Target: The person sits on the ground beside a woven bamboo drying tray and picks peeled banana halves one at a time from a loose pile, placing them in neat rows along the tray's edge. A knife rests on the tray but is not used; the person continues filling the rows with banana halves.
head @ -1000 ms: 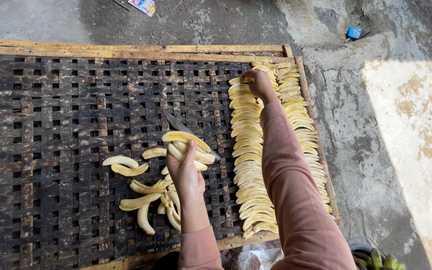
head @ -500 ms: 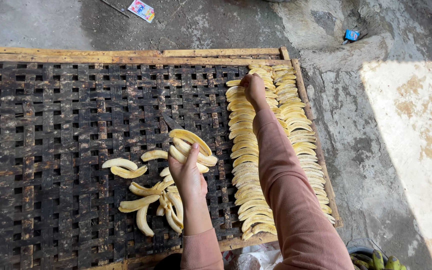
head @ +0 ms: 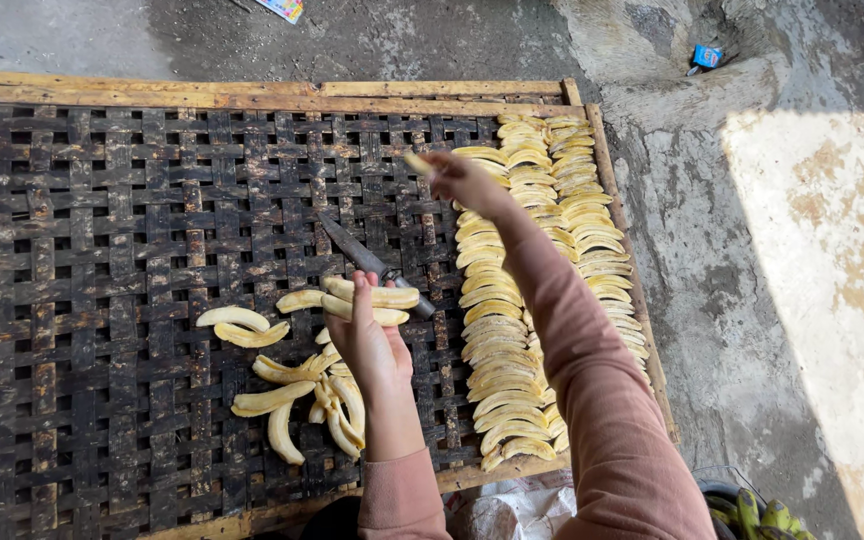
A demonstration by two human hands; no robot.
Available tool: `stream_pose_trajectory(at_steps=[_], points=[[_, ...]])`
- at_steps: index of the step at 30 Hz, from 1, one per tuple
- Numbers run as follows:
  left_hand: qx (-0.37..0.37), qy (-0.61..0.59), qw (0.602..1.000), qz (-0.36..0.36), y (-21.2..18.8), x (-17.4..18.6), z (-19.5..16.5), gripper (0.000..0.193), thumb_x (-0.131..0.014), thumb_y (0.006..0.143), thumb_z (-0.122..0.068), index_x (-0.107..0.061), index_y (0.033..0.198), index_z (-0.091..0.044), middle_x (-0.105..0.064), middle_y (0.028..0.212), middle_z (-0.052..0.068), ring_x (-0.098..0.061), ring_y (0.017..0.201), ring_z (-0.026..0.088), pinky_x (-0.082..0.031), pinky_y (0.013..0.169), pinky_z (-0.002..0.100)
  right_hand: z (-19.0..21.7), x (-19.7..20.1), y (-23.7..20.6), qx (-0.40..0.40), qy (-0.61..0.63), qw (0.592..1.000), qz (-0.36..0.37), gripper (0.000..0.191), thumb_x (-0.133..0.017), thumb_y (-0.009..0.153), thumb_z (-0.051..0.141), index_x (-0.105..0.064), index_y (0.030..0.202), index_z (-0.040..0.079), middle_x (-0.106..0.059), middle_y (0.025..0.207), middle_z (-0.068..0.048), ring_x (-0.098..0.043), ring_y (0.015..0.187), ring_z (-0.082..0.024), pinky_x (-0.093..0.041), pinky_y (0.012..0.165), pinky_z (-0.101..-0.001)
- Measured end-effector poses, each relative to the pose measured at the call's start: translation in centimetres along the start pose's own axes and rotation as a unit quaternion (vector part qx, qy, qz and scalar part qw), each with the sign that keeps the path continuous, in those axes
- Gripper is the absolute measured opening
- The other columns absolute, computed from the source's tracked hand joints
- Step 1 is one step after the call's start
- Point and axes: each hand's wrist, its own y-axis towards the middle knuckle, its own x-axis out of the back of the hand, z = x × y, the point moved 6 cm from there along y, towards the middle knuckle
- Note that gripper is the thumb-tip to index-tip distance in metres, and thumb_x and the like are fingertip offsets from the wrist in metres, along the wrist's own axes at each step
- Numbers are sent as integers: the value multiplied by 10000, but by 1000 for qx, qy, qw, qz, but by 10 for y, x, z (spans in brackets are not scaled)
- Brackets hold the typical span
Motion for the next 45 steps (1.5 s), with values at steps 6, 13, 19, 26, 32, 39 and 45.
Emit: stream_pose_trajectory(at_steps=[6,13,19,26,32,39,45], points=[[18,-30,998,47,8,-13,-12,386,-572,995,-58,-487,1371,-40,-605,1232,119,-645,1161,258,-559,1033,542,-29,91,66,113,-336,912,-206,392,-596,897,-78,-746,1226,74,-684,1139,-177,-644,1017,-350,-523,873,-455],[91,-25,992,78,15,-22,-15,439,-487,1014,-89,-452,1448,-28,-582,1417,217,-584,1337,342,-533,1043,568,-60,81,68,84,-213,955,-187,376,-556,874,-123,-734,1136,79,-672,1163,-115,-701,1038,-296,-589,910,-392],[104,17,989,101,5,-26,-4,458,-491,987,-31,-450,1443,-37,-580,1431,185,-569,1352,318,-523,1042,530,2,56,30,173,-139,957,-189,436,-547,957,-72,-642,1346,100,-628,1386,-103,-599,1272,-256,-493,1067,-370],[3,68,992,110,-6,-35,-8,420,-672,964,-34,-552,1367,-20,-687,1219,132,-680,1105,215,-562,957,387,140,-68,-130,261,-88,947,163,498,-808,883,184,-637,1330,46,-702,1179,-99,-704,1038,-194,-592,874,-330],[-5,99,992,79,-15,-31,-6,420,-716,936,-41,-547,1320,-59,-696,1166,58,-667,1045,151,-549,880,318,172,-78,-156,216,-147,964,52,418,-752,911,96,-663,1317,54,-761,1048,-113,-751,917,-190,-594,793,-324],[-20,21,999,26,-1,-17,-9,487,-721,920,-84,-505,1354,-45,-631,1183,86,-665,1019,151,-593,889,343,130,-88,-116,135,106,974,151,400,-640,1024,20,-557,1413,-21,-728,1086,-118,-686,1001,-173,-569,888,-277],[9,22,1000,-1,11,-8,-7,579,-714,883,2,-473,1398,-110,-618,1116,41,-640,961,129,-571,865,328,43,-38,-9,-61,296,946,117,328,-456,1015,55,-540,1327,2,-689,1034,-95,-701,874,-183,-608,754,-337]])
